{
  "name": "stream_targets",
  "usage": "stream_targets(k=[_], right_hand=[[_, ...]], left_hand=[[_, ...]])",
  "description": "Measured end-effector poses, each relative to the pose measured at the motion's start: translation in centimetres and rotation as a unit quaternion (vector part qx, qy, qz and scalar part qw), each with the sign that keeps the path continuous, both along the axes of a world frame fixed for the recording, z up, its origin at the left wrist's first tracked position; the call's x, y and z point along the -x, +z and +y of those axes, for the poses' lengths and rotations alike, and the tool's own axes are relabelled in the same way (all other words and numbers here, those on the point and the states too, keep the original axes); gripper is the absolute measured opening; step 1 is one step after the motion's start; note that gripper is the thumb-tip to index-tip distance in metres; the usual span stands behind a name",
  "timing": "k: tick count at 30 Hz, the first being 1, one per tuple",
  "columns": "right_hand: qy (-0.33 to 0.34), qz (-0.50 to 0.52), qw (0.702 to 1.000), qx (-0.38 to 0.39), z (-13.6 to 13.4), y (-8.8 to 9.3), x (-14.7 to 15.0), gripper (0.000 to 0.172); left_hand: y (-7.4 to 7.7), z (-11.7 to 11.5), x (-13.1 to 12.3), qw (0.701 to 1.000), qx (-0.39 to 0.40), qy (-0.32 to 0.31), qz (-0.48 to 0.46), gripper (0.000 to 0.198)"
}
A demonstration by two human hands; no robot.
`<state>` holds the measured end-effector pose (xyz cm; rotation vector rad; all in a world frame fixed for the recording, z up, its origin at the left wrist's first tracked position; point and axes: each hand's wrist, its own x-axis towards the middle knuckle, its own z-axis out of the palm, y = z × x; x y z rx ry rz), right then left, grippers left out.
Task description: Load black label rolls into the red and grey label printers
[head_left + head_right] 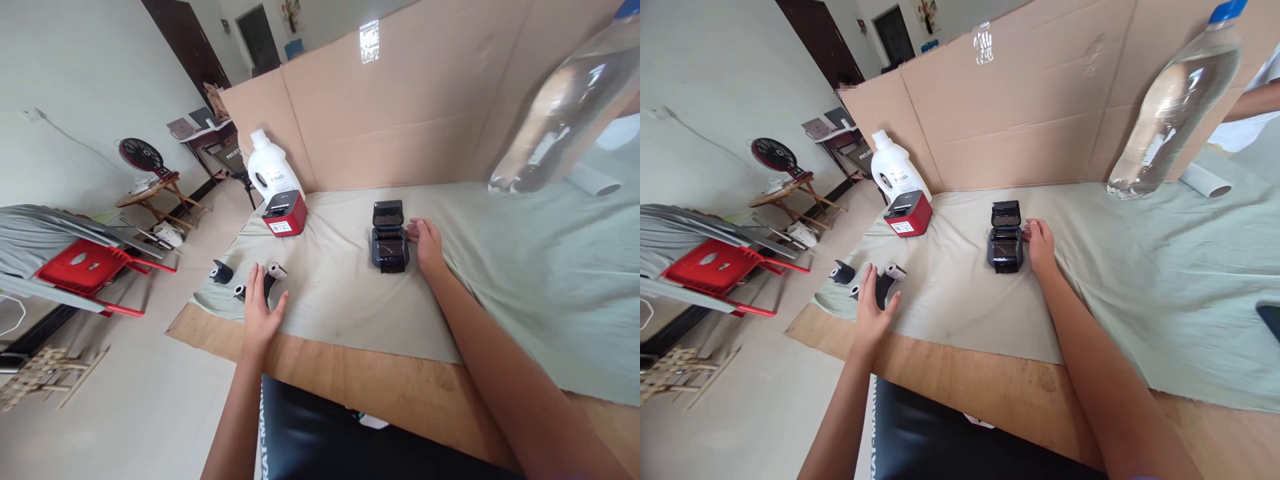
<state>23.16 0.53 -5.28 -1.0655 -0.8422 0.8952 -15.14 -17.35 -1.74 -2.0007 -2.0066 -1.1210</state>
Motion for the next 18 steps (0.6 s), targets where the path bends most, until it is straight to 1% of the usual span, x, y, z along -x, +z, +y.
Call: stream_targets(k=[1,3,5,7,9,11,13,16,18], right_hand=[[-0.001,0.002,1.0,0.0,0.0,0.0,0.0,0.029],[-0.005,0.005,1.0,0.0,0.0,0.0,0.0,0.03],[-0.007,0.007,1.0,0.001,0.1,0.0,0.0,0.031],[-0.006,0.006,1.0,0.003,0.1,0.0,-0.1,0.031],[-0.005,0.005,1.0,0.005,0.1,0.0,-0.1,0.031],[-0.004,0.003,1.0,0.005,0.1,0.0,-0.1,0.031],[-0.003,0.001,1.0,0.004,0.2,0.0,-0.1,0.03],[-0.002,-0.002,1.0,0.001,0.2,0.0,0.0,0.03],[-0.003,-0.003,1.0,0.001,0.2,0.0,0.0,0.031]], left_hand=[[0.7,0.4,0.0,0.999,0.023,0.009,0.027,0.079],[2.0,1.8,0.1,0.992,0.093,0.038,0.073,0.07],[3.1,3.6,0.4,0.976,0.17,0.065,0.118,0.062],[3.9,5.1,0.6,0.957,0.23,0.065,0.161,0.058],[4.1,5.9,0.6,0.941,0.27,0.053,0.196,0.057],[4.0,6.1,0.5,0.932,0.288,0.045,0.215,0.058],[3.7,5.9,0.4,0.932,0.284,0.054,0.219,0.057],[3.6,5.4,0.5,0.936,0.272,0.081,0.207,0.052],[3.6,5.0,0.8,0.933,0.273,0.111,0.205,0.051]])
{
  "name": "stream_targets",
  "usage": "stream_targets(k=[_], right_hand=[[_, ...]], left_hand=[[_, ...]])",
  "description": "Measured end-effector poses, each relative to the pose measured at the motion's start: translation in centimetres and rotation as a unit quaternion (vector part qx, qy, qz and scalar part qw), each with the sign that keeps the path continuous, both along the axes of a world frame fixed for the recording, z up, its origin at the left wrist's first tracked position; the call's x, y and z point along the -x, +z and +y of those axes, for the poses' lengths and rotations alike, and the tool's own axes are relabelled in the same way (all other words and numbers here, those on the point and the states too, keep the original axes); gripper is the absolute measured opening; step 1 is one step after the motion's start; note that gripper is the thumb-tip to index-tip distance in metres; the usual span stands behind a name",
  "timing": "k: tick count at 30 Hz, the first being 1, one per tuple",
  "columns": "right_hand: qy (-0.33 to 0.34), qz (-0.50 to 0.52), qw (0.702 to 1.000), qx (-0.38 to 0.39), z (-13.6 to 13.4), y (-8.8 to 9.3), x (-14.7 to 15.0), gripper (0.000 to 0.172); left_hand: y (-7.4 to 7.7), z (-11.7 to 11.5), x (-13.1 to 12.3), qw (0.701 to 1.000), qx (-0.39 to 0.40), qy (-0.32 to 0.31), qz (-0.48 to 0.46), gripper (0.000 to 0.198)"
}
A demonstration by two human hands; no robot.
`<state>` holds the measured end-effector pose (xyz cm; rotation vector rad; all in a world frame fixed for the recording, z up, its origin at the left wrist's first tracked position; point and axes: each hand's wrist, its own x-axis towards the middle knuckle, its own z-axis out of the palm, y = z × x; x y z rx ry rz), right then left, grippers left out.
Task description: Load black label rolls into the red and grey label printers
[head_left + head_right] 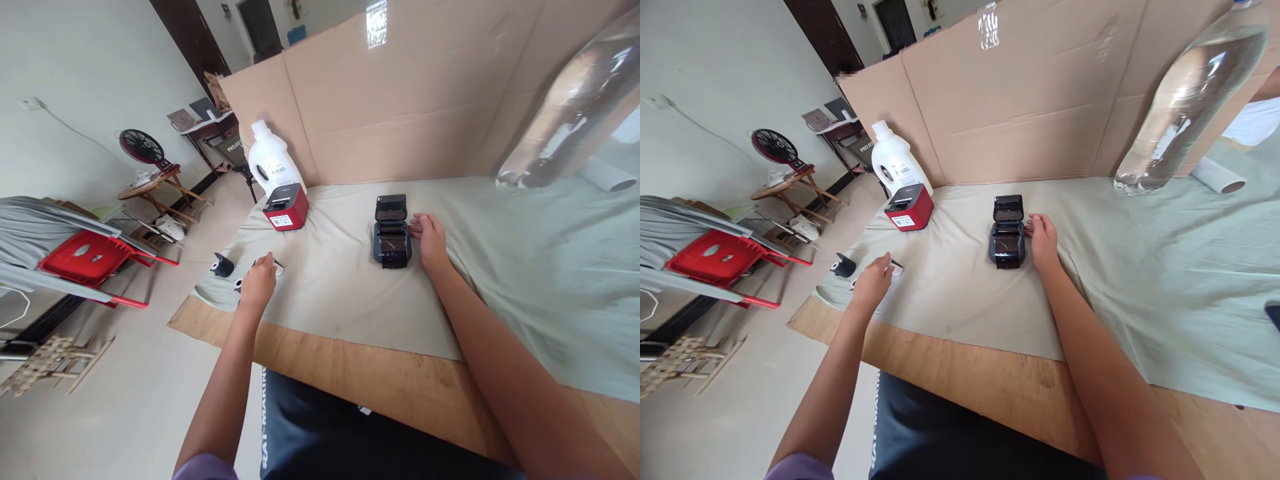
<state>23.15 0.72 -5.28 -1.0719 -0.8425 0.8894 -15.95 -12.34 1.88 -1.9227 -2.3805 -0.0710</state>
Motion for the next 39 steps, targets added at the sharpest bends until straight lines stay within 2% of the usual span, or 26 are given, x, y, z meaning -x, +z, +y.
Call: stream_targets(k=[4,7,9,12,15,18,19,21,23,25,28,32,35,39], right_hand=[[0.002,-0.003,1.0,0.0,-0.2,0.1,0.1,0.03],[0.004,-0.01,1.0,0.001,-0.3,0.1,0.1,0.029],[0.004,-0.017,1.0,0.001,-0.4,0.0,0.1,0.029],[0.007,-0.038,0.999,0.006,-0.4,-0.1,0.0,0.031],[0.022,-0.065,0.997,0.022,-0.4,0.0,0.1,0.04],[0.051,-0.079,0.995,0.028,-0.7,0.3,0.4,0.056],[0.06,-0.082,0.994,0.025,-0.7,0.3,0.5,0.06],[0.071,-0.093,0.993,0.017,-0.8,0.3,0.6,0.065],[0.075,-0.115,0.99,0.011,-0.8,0.2,0.7,0.066],[0.074,-0.147,0.986,0.0,-0.8,0.0,0.7,0.063],[0.068,-0.178,0.981,-0.024,-1.1,0.2,0.8,0.058],[0.071,-0.14,0.987,-0.029,-2.0,1.3,1.0,0.038],[0.061,-0.11,0.992,-0.023,-2.5,1.8,1.3,0.028],[0.051,-0.06,0.997,-0.025,-2.4,1.5,1.4,0.028]], left_hand=[[-0.3,-0.7,0.6,0.998,0.011,0.047,0.042,0.053],[-0.9,-0.9,0.5,0.997,-0.008,0.028,0.067,0.054],[-1.2,-1.0,-0.2,0.996,-0.054,0.0,0.067,0.055],[-1.2,-0.1,-2.6,0.989,-0.137,-0.046,0.018,0.058],[-1.1,3.3,-6.9,0.97,-0.166,-0.137,-0.111,0.059],[-1.9,9.1,-12.5,0.916,-0.102,-0.224,-0.317,0.057],[-2.4,11.1,-14.4,0.885,-0.068,-0.235,-0.397,0.058],[-3.6,14.2,-17.9,0.804,-0.019,-0.235,-0.546,0.063],[-4.9,15.7,-20.5,0.737,-0.008,-0.231,-0.636,0.064],[-5.9,16.0,-21.9,0.7,-0.024,-0.239,-0.672,0.065],[-6.7,15.3,-22.2,0.683,-0.052,-0.25,-0.685,0.067],[-6.5,14.8,-21.6,0.665,-0.069,-0.222,-0.71,0.059],[-6.0,14.6,-21.3,0.672,-0.067,-0.23,-0.7,0.051],[-5.7,14.2,-21.2,0.673,-0.037,-0.248,-0.696,0.051]])
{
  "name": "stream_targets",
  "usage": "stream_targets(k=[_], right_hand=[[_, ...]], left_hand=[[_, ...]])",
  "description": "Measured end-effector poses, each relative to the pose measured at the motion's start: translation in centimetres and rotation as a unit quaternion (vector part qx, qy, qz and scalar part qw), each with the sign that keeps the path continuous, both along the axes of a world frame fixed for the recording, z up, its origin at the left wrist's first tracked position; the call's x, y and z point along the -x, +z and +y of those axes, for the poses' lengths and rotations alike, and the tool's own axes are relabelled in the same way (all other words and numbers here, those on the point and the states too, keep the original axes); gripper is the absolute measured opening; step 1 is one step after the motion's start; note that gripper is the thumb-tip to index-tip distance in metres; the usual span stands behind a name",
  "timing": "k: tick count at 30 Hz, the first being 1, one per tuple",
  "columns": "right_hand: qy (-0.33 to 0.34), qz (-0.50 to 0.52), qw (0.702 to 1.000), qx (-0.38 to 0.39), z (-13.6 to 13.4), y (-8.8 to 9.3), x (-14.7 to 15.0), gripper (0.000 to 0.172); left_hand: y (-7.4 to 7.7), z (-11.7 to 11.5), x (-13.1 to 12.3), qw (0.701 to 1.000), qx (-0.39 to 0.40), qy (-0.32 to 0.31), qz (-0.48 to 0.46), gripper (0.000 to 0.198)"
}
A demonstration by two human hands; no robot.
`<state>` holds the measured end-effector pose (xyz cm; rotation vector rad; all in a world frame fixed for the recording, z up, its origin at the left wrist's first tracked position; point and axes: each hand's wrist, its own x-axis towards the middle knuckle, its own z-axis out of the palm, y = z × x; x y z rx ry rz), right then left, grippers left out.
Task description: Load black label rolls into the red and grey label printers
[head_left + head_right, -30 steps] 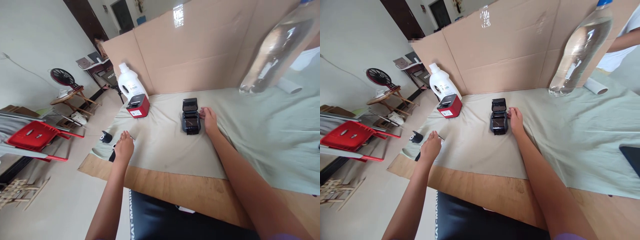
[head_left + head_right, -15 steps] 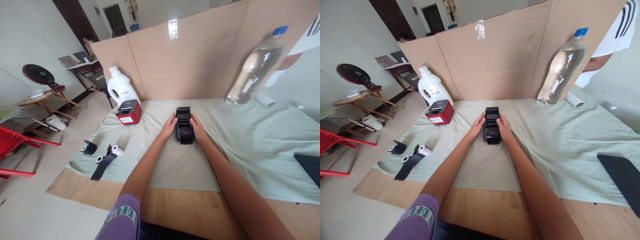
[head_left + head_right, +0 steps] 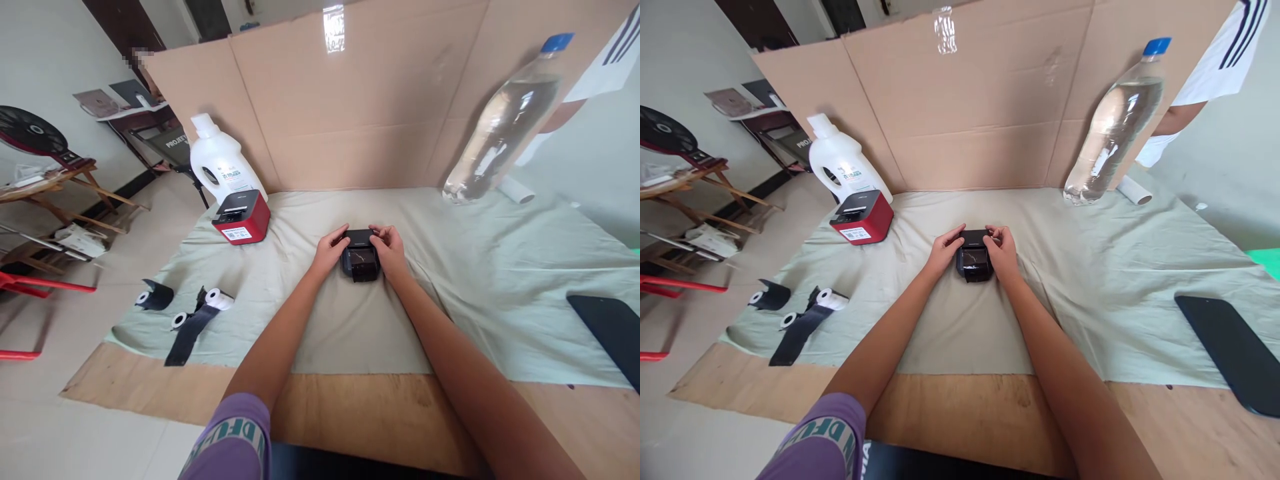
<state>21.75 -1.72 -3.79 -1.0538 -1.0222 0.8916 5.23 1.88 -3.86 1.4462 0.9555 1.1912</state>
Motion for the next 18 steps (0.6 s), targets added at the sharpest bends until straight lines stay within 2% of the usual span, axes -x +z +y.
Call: stream_targets(k=[7,13,18], right_hand=[[0.005,-0.017,1.0,0.007,0.8,-0.6,-0.5,0.033],[0.054,-0.031,0.998,0.001,0.7,-0.4,-1.1,0.038],[0.091,-0.027,0.995,-0.015,0.7,-0.3,-1.4,0.044]], left_hand=[[-0.2,0.1,0.3,1.0,-0.004,-0.023,0.003,0.056],[-0.7,0.4,1.0,0.996,-0.03,-0.087,0.014,0.07],[-0.7,0.0,1.5,0.986,-0.103,-0.104,0.079,0.073]])
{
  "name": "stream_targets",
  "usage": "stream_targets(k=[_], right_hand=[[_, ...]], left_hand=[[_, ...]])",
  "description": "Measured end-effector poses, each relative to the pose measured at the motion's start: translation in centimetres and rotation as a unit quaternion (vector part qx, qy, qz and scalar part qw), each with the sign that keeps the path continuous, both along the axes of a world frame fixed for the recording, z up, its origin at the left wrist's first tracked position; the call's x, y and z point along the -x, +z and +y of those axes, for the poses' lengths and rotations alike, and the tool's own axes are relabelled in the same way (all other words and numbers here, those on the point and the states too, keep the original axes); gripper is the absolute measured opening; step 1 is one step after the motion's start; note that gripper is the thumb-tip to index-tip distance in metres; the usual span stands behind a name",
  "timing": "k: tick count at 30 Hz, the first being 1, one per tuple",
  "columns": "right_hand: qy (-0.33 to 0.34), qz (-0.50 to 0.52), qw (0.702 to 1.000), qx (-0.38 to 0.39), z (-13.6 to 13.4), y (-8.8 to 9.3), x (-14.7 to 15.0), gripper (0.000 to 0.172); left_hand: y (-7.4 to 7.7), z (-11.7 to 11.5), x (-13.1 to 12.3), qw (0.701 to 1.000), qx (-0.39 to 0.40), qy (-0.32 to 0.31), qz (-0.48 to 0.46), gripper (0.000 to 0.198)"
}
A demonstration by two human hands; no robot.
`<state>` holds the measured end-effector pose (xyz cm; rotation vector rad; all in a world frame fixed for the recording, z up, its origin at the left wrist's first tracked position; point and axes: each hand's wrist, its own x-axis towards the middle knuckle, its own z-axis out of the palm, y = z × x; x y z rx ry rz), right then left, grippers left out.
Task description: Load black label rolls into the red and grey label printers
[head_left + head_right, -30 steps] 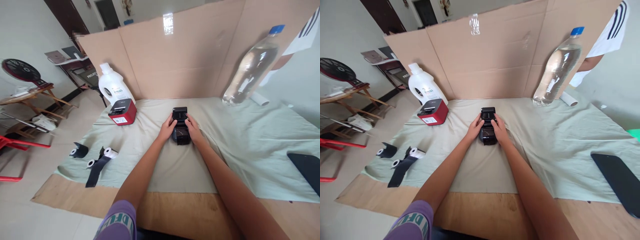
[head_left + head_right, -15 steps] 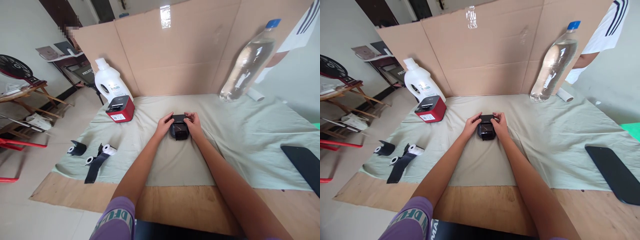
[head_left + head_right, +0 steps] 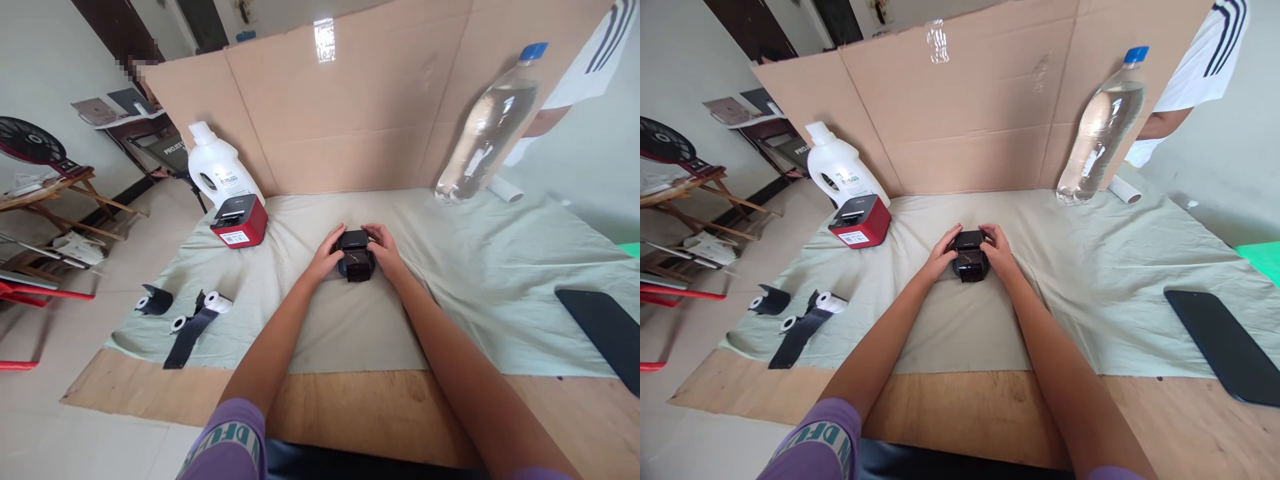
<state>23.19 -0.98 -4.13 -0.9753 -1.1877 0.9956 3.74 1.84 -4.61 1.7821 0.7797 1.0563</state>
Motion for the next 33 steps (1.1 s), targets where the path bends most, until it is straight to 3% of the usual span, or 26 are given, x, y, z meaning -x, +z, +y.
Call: stream_targets(k=[4,7,10,12,16,23,28,33], right_hand=[[0.012,-0.002,1.0,-0.012,0.0,0.3,0.0,0.038],[-0.004,-0.003,1.0,-0.008,0.0,0.5,0.1,0.04],[-0.01,-0.006,1.0,-0.006,0.0,0.5,0.2,0.043],[-0.01,-0.008,1.0,-0.008,0.0,0.4,0.2,0.042],[-0.004,-0.003,1.0,-0.01,0.0,0.4,0.0,0.039],[0.003,-0.01,1.0,-0.013,0.2,0.1,-0.2,0.024],[0.009,-0.043,0.999,0.027,0.6,0.1,0.0,0.047],[0.011,-0.067,0.99,0.124,0.6,1.2,0.2,0.067]], left_hand=[[0.8,-1.9,0.5,0.987,-0.127,0.041,0.09,0.063],[1.3,-4.0,0.7,0.943,-0.257,0.12,0.175,0.043],[1.2,-5.6,0.8,0.901,-0.32,0.188,0.226,0.03],[0.9,-6.3,0.8,0.89,-0.336,0.181,0.251,0.032],[0.3,-6.8,0.9,0.888,-0.353,0.108,0.275,0.035],[0.3,-6.7,0.9,0.892,-0.358,0.102,0.255,0.033],[0.3,-6.7,0.9,0.901,-0.346,0.091,0.247,0.033],[0.3,-6.6,0.9,0.905,-0.349,0.086,0.229,0.03]])
